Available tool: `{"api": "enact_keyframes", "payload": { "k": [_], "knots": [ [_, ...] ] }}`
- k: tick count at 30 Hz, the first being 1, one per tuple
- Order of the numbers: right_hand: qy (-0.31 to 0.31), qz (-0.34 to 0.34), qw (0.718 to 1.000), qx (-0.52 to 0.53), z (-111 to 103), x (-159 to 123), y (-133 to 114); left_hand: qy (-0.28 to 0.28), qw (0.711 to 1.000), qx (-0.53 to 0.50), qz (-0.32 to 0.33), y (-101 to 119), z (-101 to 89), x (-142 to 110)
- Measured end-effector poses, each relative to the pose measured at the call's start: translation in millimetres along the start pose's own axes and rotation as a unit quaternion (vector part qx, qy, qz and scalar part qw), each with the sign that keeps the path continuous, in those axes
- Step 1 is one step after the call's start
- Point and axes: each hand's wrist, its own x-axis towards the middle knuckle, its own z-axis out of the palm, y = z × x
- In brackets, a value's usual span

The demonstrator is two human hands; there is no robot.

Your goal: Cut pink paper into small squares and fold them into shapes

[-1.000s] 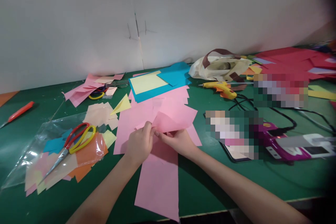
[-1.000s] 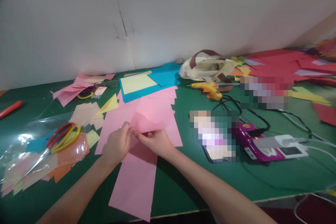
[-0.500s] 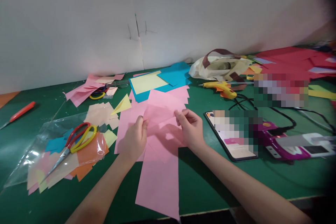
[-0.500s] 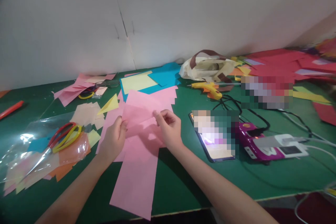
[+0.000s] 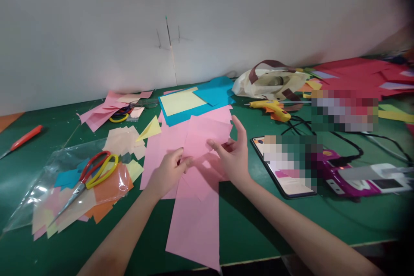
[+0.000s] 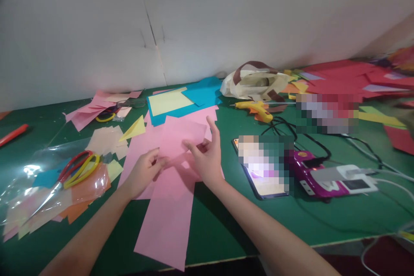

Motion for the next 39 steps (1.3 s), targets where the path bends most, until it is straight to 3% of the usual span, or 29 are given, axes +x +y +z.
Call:
{"api": "enact_keyframes", "payload": {
  "k": [7, 22, 31, 35, 39],
  "knots": [
    [0.017, -0.008, 1.0, 0.024, -1, 1, -2, -0.063, 0.989, -0.12, -0.059, 3, -3.2, 5],
    [0.058, 0.011, 0.998, 0.03, -3, 5, -4, -0.112, 0.963, -0.209, -0.128, 3, -7.2, 7],
    [0.084, 0.01, 0.996, 0.033, -9, 6, 2, -0.046, 0.96, -0.232, -0.147, 3, -9.3, 8],
    [0.101, 0.044, 0.991, 0.082, -10, 9, 7, -0.016, 0.976, -0.173, -0.133, 0, -10.3, 9],
    [0.1, 0.035, 0.991, 0.076, -10, 9, 5, -0.02, 0.986, -0.128, -0.108, 3, -11.7, 7]
  ]
}}
